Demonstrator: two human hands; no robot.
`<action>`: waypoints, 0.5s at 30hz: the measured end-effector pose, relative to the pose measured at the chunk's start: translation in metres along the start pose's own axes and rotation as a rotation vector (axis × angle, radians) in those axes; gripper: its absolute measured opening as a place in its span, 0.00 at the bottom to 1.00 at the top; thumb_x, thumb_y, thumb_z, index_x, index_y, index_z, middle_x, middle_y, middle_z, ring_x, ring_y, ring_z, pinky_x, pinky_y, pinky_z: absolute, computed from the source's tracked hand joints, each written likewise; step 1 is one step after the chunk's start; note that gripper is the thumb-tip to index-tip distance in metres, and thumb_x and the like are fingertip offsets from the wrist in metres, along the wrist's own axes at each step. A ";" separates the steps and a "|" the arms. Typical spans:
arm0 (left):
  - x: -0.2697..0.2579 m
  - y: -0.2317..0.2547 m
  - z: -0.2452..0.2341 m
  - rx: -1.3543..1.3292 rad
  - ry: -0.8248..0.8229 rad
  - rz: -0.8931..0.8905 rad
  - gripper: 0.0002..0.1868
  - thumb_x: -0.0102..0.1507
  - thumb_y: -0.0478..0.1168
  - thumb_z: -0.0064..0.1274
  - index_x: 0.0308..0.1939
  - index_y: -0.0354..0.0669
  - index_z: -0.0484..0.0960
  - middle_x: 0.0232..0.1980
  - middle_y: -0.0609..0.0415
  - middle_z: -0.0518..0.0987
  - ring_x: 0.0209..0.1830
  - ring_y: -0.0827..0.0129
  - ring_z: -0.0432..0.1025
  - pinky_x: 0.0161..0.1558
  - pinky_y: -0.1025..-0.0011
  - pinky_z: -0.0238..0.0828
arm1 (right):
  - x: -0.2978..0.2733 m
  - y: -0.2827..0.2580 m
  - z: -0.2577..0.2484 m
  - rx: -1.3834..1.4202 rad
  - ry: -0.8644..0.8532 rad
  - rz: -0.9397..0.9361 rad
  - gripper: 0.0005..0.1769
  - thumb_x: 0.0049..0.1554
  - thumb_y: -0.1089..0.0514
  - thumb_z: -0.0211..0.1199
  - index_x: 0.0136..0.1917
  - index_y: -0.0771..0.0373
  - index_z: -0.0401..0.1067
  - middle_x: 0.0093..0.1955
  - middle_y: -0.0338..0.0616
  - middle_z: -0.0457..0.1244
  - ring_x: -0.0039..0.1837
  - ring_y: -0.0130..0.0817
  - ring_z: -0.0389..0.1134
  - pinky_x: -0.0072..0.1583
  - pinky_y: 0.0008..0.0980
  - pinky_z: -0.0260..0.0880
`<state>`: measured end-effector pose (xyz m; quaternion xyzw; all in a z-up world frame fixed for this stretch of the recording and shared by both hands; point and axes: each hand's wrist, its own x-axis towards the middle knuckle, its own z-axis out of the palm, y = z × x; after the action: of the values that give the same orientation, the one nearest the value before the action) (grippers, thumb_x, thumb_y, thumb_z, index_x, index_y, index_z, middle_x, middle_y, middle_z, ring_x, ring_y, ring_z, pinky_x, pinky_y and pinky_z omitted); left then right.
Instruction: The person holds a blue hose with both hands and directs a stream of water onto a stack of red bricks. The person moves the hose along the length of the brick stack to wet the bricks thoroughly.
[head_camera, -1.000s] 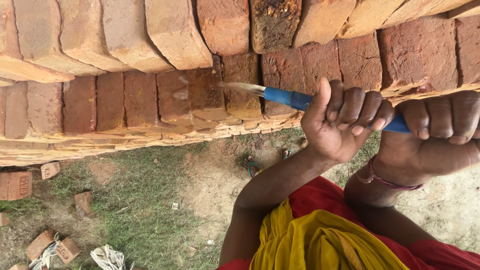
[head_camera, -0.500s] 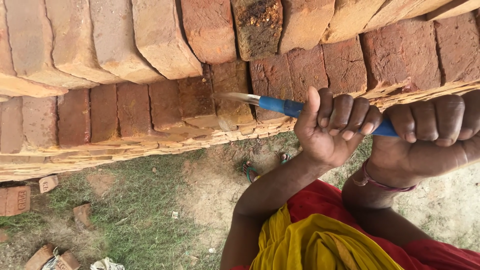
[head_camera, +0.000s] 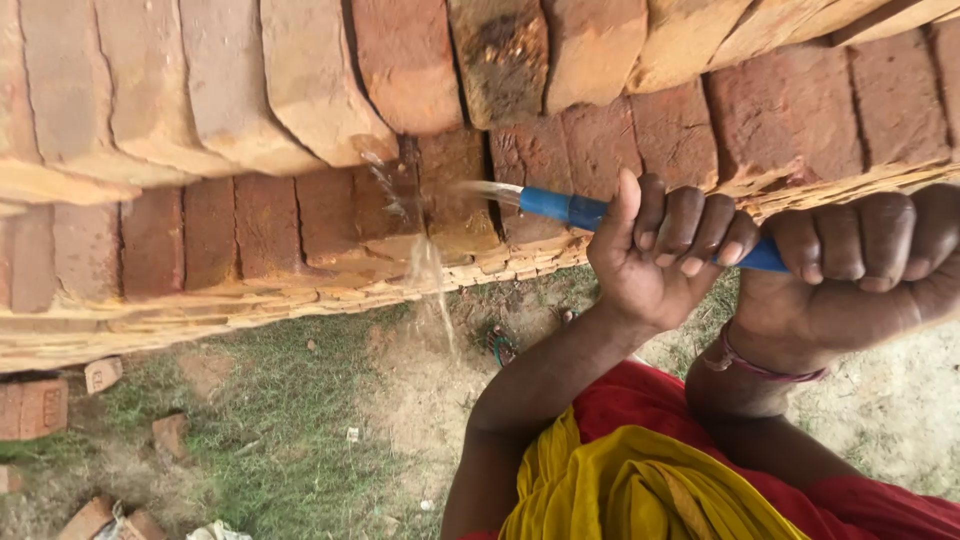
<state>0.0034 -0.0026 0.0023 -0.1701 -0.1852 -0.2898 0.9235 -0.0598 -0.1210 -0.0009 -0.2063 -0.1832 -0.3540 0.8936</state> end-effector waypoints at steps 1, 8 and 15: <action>-0.003 -0.004 -0.002 -0.001 -0.003 -0.006 0.35 0.85 0.56 0.31 0.24 0.50 0.62 0.19 0.63 0.59 0.24 0.75 0.60 0.43 0.69 0.66 | -0.003 -0.003 0.010 -0.001 -0.002 -0.007 0.25 0.70 0.37 0.41 0.35 0.47 0.57 0.23 0.22 0.48 0.27 0.13 0.42 0.33 0.20 0.53; 0.000 -0.019 0.001 0.088 0.056 0.028 0.32 0.83 0.55 0.31 0.24 0.50 0.61 0.19 0.62 0.58 0.22 0.74 0.58 0.42 0.67 0.66 | 0.008 -0.016 0.012 -0.007 0.033 0.047 0.27 0.73 0.42 0.37 0.32 0.49 0.53 0.24 0.25 0.46 0.27 0.17 0.39 0.32 0.22 0.50; -0.017 -0.063 0.001 0.102 0.036 0.051 0.32 0.84 0.55 0.31 0.24 0.50 0.61 0.19 0.63 0.57 0.21 0.73 0.56 0.36 0.69 0.65 | -0.006 -0.056 0.006 0.037 0.094 -0.016 0.27 0.71 0.43 0.41 0.30 0.48 0.53 0.22 0.23 0.47 0.25 0.12 0.41 0.30 0.19 0.48</action>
<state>-0.0474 -0.0424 0.0089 -0.1223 -0.1788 -0.2595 0.9411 -0.1051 -0.1518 0.0147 -0.1714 -0.1494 -0.3668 0.9021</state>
